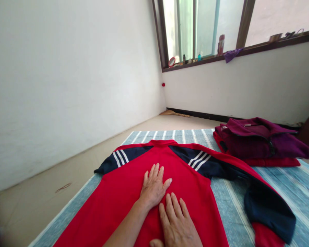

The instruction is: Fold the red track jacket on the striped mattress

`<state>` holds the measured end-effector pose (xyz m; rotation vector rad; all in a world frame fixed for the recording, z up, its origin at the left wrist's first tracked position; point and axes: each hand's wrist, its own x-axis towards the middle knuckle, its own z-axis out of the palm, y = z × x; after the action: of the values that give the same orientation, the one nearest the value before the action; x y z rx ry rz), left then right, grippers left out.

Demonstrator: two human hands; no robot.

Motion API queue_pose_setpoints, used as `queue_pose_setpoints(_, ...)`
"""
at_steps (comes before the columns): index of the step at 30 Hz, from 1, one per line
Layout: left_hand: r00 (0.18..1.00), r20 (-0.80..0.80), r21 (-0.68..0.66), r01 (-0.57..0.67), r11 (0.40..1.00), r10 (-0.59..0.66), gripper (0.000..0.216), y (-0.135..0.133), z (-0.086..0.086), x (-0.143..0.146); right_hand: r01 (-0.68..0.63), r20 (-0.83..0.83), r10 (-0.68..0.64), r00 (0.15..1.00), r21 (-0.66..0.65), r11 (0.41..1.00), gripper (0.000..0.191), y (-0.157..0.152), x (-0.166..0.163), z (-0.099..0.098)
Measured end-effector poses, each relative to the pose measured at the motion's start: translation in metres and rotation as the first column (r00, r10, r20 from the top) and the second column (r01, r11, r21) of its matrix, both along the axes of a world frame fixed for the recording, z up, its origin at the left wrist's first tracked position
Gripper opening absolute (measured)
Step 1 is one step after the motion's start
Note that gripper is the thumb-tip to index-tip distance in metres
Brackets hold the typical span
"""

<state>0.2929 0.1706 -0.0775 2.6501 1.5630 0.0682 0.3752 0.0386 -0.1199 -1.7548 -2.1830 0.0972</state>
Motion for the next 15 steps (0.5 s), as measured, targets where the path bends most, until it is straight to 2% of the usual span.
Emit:
queue_pose_setpoints(6,1.000,-0.008,-0.007,-0.001,1.000,0.001,0.067,-0.0012,0.0004,-0.0004,0.009,0.005,-0.009,1.000,0.034,0.999,0.070,-0.0007,-0.0009,-0.0039)
queue_pose_setpoints(15,1.000,-0.007,-0.019,-0.002,1.000,0.001,0.066,-0.0009,0.0023,-0.0002,0.007,-0.006,-0.007,1.000,-0.014,1.000,0.071,-0.0012,-0.0002,-0.0005)
